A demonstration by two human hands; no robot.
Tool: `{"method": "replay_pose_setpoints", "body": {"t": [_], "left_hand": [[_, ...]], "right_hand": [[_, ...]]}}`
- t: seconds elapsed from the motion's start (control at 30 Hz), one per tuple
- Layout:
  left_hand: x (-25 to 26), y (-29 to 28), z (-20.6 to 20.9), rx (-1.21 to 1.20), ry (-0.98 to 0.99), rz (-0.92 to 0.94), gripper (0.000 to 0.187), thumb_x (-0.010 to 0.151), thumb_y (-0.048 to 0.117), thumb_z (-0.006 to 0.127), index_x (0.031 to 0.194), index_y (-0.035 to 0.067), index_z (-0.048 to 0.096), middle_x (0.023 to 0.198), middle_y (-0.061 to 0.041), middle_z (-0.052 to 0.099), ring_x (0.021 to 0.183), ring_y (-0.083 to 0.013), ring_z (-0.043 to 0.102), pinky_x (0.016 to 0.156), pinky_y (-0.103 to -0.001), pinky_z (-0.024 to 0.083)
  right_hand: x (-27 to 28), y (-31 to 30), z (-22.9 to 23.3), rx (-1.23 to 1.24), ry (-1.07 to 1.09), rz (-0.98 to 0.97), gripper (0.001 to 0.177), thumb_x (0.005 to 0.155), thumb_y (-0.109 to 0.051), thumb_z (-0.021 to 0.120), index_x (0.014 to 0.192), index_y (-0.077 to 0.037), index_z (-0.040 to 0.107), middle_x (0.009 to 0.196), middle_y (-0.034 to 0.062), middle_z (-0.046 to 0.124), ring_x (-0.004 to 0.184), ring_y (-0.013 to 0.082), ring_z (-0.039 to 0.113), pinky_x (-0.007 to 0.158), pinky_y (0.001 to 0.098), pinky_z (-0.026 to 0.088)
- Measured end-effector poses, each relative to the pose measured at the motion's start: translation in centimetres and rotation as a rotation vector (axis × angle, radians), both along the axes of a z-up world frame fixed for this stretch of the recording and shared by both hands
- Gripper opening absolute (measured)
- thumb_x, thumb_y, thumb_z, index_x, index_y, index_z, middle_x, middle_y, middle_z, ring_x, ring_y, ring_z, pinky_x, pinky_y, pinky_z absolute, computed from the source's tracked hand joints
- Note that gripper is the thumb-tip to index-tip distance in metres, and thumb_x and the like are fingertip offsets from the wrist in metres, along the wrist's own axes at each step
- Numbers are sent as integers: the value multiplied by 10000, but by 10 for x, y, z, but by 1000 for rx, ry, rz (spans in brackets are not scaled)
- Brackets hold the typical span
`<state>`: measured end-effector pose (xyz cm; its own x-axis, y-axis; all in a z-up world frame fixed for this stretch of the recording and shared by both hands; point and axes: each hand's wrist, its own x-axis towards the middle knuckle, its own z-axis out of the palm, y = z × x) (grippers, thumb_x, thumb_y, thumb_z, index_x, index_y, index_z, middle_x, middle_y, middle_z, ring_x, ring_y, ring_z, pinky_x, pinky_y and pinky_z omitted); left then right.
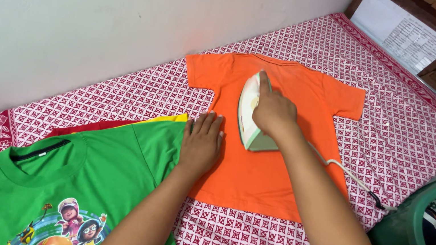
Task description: The person irons an orange t-shirt laid flat on a patterned surface. They smooth the fabric with one hand while moving the iron with the other, then flip the shirt and continue ironing the other side.
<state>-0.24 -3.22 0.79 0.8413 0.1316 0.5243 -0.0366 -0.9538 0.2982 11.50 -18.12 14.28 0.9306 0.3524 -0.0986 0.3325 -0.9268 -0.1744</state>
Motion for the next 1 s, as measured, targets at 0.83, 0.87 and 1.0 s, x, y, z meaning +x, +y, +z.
{"method": "replay_pose_setpoints", "body": {"t": [0.83,0.87,1.0], "left_hand": [[3,1,-2,160,-21,347,206,950,281,596,993,88,654,1026,-97,612,987,-284,572,892,-495,412],[4,2,-3,161,-32,344,206,953,281,597,982,86,656,1018,-96,611,984,-283,572,895,-497,411],[6,4,-7,185,-55,333,205,962,277,598,995,83,657,1010,-91,609,989,-282,572,918,-499,411]], "right_hand": [[-56,0,-14,13,-83,72,929,850,-115,544,1649,-92,70,1057,268,674,912,416,698,810,552,557],[-45,5,-15,19,-100,66,919,861,-119,538,1652,-101,70,1079,276,672,931,420,697,820,550,556],[-9,24,-12,58,-99,33,926,847,-101,537,1650,-126,77,1169,275,652,974,397,702,820,536,560]]}}
